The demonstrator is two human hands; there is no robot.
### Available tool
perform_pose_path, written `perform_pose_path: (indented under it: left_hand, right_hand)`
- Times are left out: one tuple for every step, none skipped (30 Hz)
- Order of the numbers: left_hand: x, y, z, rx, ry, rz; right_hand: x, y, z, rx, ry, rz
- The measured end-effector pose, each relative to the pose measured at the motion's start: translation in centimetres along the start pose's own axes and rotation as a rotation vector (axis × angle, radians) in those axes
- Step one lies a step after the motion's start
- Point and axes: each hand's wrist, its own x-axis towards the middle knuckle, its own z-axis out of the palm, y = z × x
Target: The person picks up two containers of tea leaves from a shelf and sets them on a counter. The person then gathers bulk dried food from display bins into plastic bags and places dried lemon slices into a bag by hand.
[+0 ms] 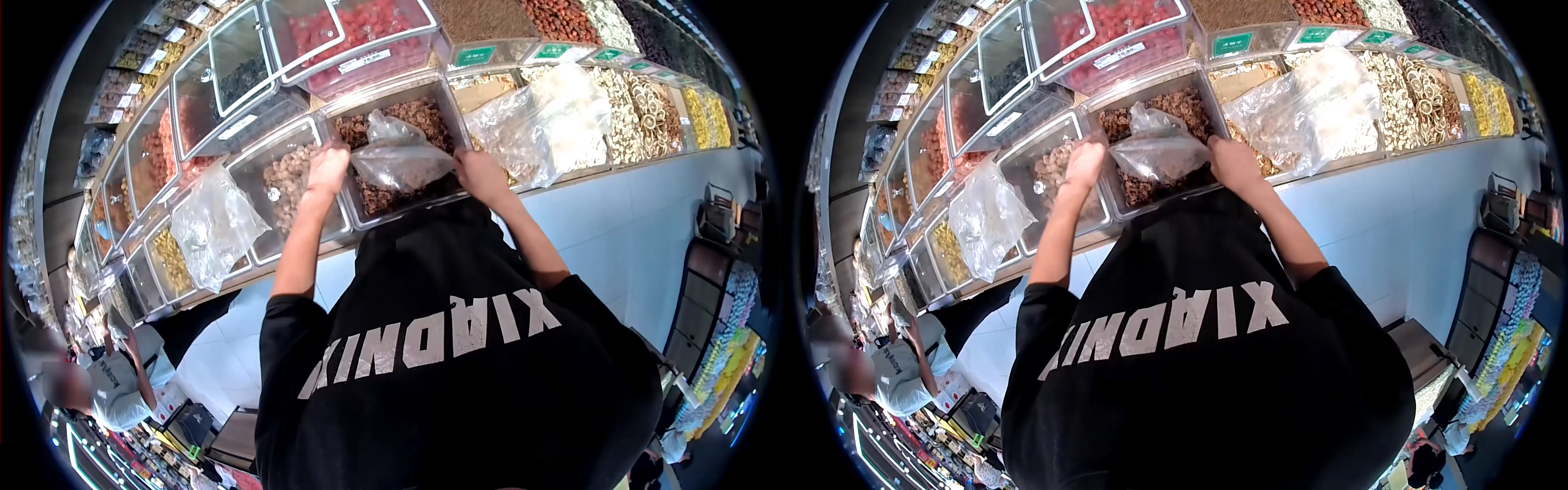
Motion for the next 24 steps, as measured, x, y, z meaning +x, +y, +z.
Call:
perform_pose_path:
  left_hand:
    - [-1.8, 0.1, -3.2, 0.033, 0.027, 0.083]
    - [-3.4, 0.3, -4.5, -0.012, 0.215, 0.105]
    - [-4.8, 0.5, -6.4, 0.017, 0.273, 0.117]
    - [-6.0, 0.7, -8.3, 0.047, 0.335, 0.130]
    - [-6.9, 0.6, -9.7, 0.058, 0.356, 0.096]
    - [-7.8, 0.4, -11.0, 0.068, 0.378, 0.065]
    - [-8.6, 0.2, -13.1, -0.013, 0.428, 0.068]
    - [-9.5, 0.4, -15.5, -0.004, 0.427, 0.042]
    - [-10.2, 0.6, -17.5, -0.020, 0.463, 0.034]
    - [-10.8, 0.6, -19.2, -0.036, 0.497, 0.023]
    - [-11.4, 0.7, -20.9, -0.073, 0.470, 0.011]
    - [-11.8, 0.6, -22.2, -0.110, 0.445, -0.001]
    - [-11.9, 0.0, -23.1, -0.068, 0.496, 0.010]
    - [-12.3, -0.1, -24.3, -0.065, 0.524, -0.019]
    - [-12.8, 0.0, -25.7, -0.140, 0.553, 0.001]
    - [-13.3, 0.0, -26.8, -0.215, 0.581, 0.021]
    - [-13.8, 0.1, -27.5, -0.211, 0.589, 0.006]
    - [-13.9, 0.2, -28.0, -0.202, 0.582, -0.001]
    - [-13.7, -0.3, -27.2, -0.209, 0.580, 0.056]
    - [-13.2, -0.9, -26.1, -0.215, 0.580, 0.111]
    - [-12.9, -0.8, -25.7, -0.249, 0.507, 0.111]
    - [-12.2, -0.9, -25.3, -0.236, 0.502, 0.118]
    - [-12.3, -0.7, -25.1, -0.288, 0.530, 0.112]
    - [-12.3, -0.2, -25.7, -0.337, 0.567, 0.106]
  right_hand:
    - [0.0, -0.5, -1.6, 0.015, -0.007, -0.015]
    - [0.1, -1.2, -3.3, 0.030, -0.012, -0.035]
    - [0.1, -2.0, -5.2, 0.033, -0.004, -0.071]
    - [0.1, -3.0, -7.4, 0.034, 0.008, -0.108]
    - [0.2, -3.9, -9.6, 0.034, 0.021, -0.141]
    - [0.3, -5.0, -12.0, 0.039, 0.026, -0.177]
    - [0.4, -5.9, -14.1, 0.044, 0.031, -0.212]
    - [0.4, -6.6, -15.5, 0.052, 0.047, -0.224]
    - [0.5, -7.4, -17.2, 0.033, 0.103, -0.303]
    - [0.6, -8.4, -18.8, 0.017, 0.122, -0.317]
    - [0.7, -9.2, -20.2, -0.051, 0.134, -0.366]
    - [1.0, -9.9, -21.5, -0.119, 0.148, -0.415]
    - [1.1, -10.6, -22.5, -0.095, 0.153, -0.429]
    - [1.3, -11.2, -23.6, -0.073, 0.161, -0.441]
    - [1.5, -11.6, -25.1, -0.240, 0.204, -0.638]
    - [1.4, -12.2, -25.7, -0.123, 0.145, -0.541]
    - [1.0, -13.3, -26.4, -0.140, 0.189, -0.546]
    - [0.8, -14.2, -26.6, -0.156, 0.233, -0.551]
    - [0.8, -14.5, -26.5, -0.226, 0.206, -0.536]
    - [1.1, -14.5, -26.1, -0.297, 0.181, -0.522]
    - [1.4, -14.2, -25.7, -0.366, 0.153, -0.506]
    - [2.1, -13.6, -25.0, -0.397, 0.121, -0.505]
    - [1.8, -13.7, -24.9, -0.396, 0.152, -0.522]
    - [1.5, -14.0, -25.1, -0.399, 0.190, -0.543]
